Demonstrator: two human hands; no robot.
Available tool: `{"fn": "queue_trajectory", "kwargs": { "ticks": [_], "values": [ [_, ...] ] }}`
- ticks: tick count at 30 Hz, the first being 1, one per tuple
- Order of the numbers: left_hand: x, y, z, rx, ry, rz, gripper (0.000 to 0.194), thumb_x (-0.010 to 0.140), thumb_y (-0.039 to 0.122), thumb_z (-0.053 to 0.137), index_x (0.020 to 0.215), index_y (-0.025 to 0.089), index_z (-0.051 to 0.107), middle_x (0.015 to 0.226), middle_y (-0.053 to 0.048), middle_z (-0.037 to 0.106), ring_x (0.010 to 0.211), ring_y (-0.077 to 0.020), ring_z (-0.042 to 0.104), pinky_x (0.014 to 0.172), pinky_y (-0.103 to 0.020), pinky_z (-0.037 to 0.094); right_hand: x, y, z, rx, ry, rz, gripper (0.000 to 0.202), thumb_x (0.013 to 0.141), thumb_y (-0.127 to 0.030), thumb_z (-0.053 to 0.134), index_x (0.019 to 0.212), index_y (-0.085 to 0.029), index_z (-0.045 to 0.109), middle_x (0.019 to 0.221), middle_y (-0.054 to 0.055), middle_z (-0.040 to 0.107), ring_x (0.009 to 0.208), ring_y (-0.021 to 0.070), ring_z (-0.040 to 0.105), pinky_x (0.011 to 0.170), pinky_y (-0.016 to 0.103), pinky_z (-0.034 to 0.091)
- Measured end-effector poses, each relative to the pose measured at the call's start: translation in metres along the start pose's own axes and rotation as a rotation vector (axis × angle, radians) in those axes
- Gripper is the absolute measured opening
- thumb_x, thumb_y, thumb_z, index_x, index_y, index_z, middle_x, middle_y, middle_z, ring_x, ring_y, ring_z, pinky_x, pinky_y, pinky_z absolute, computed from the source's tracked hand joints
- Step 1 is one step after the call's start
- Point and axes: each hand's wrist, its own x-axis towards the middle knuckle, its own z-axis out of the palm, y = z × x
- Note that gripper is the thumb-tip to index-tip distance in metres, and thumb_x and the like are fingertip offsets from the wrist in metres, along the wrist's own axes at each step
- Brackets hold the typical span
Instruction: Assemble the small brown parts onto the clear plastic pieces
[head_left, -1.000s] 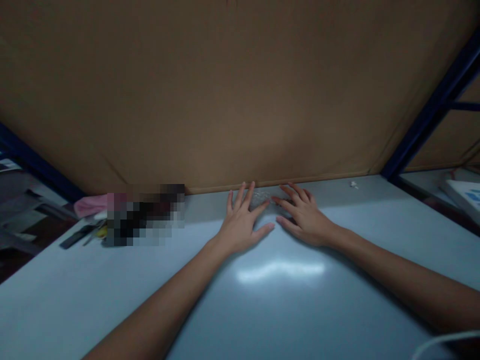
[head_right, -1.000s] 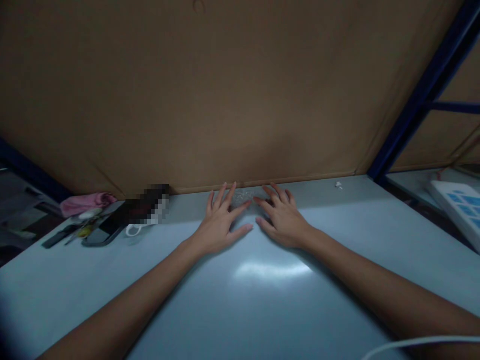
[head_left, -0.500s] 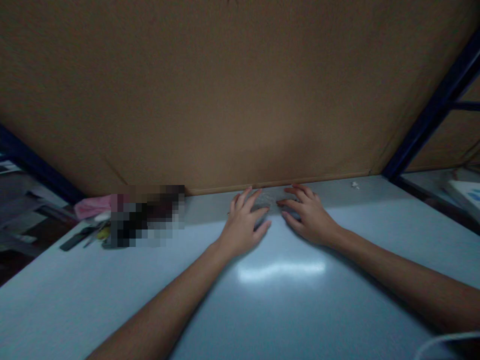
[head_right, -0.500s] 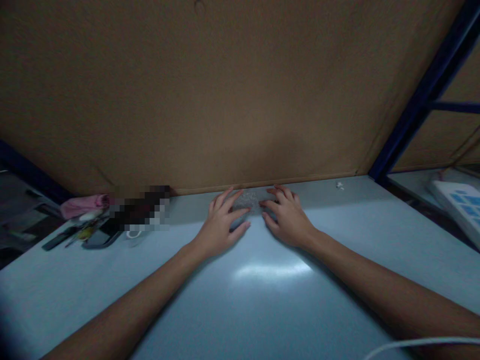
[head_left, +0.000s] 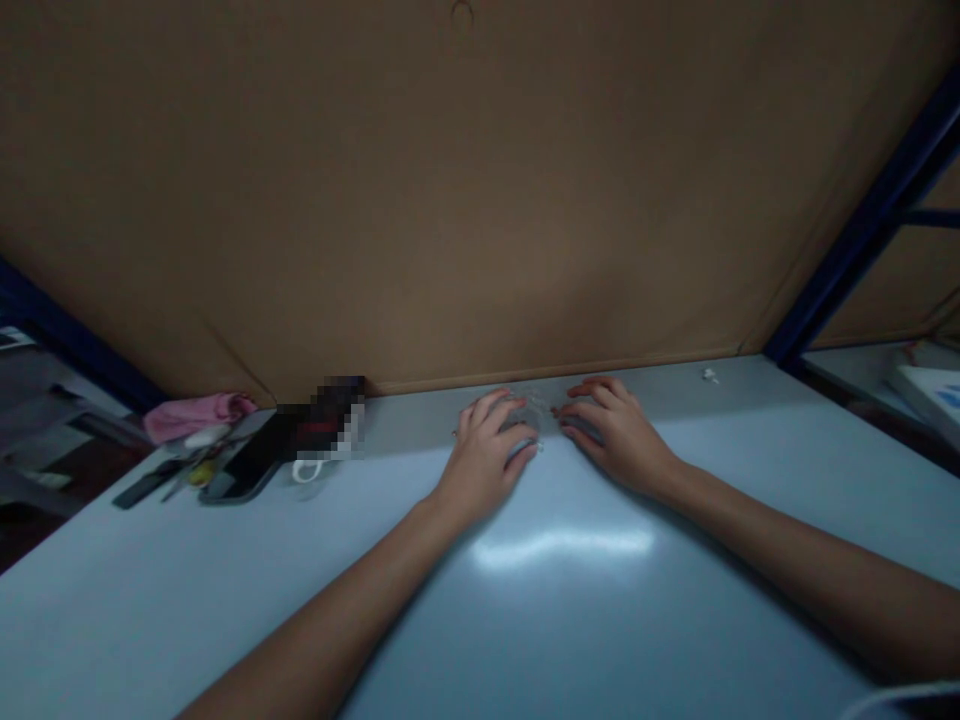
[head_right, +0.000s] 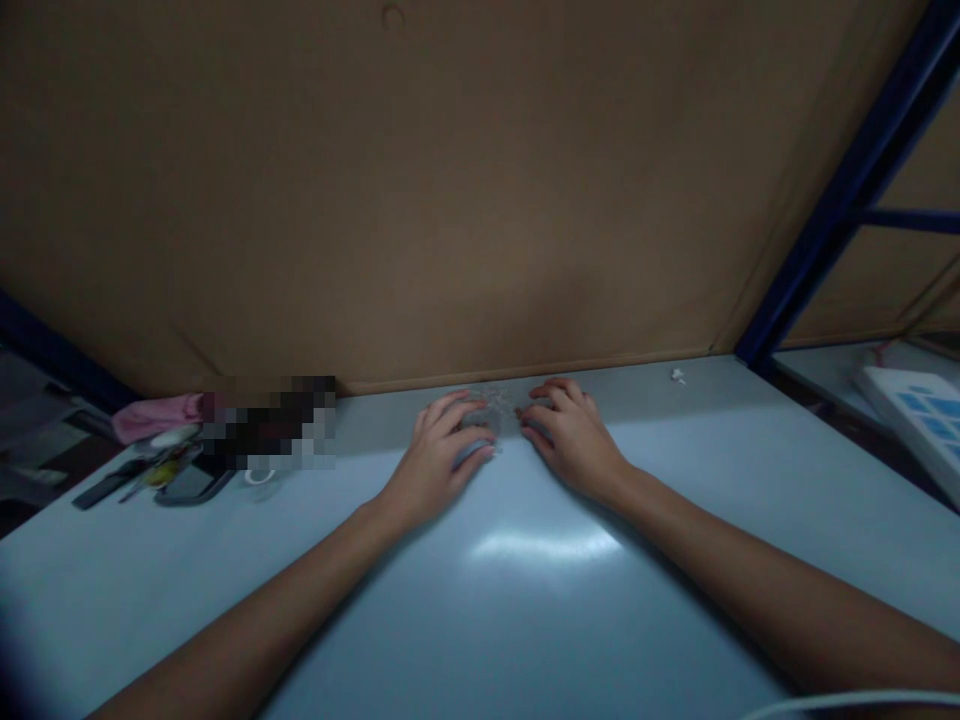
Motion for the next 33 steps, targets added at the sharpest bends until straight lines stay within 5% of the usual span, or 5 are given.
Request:
{"fn": "queue_trajectory", "kwargs": {
  "ticks": [14, 26, 33],
  "values": [
    [0.003, 0.003, -0.001, -0.061, 0.038, 0.004, 0.016, 0.104, 0.029, 0.064, 0.114, 0.021, 0.074, 0.121, -0.010, 0.076, 0.129, -0.0301, 0.057, 0.112, -0.053, 0.041, 0.005, -0.001, -0.003, 0.034, -0.017, -0.135, 0.017, 0.100, -0.022, 0.067, 0.108, -0.027, 0.081, 0.132, 0.013, 0.069, 0.131, 0.0336, 0.050, 0.103, 0.052, 0.047],
    [0.002, 0.004, -0.001, -0.091, 0.068, 0.030, 0.015, 0.104, 0.029, 0.064, 0.110, 0.020, 0.075, 0.103, -0.007, 0.080, 0.108, -0.0271, 0.065, 0.099, -0.047, 0.047, 0.006, -0.005, -0.010, 0.098, -0.074, -0.102, 0.013, 0.102, -0.023, 0.066, 0.099, -0.022, 0.078, 0.102, 0.012, 0.073, 0.104, 0.0283, 0.057, 0.092, 0.043, 0.049],
    [0.002, 0.006, -0.004, -0.194, 0.119, 0.027, 0.019, 0.102, 0.031, 0.068, 0.115, 0.020, 0.076, 0.106, -0.008, 0.080, 0.107, -0.0265, 0.064, 0.097, -0.047, 0.052, 0.003, -0.014, -0.013, 0.519, -0.071, 0.183, 0.016, 0.099, -0.034, 0.069, 0.100, -0.020, 0.075, 0.090, 0.005, 0.075, 0.075, 0.0183, 0.061, 0.069, 0.031, 0.048]
  ]
}}
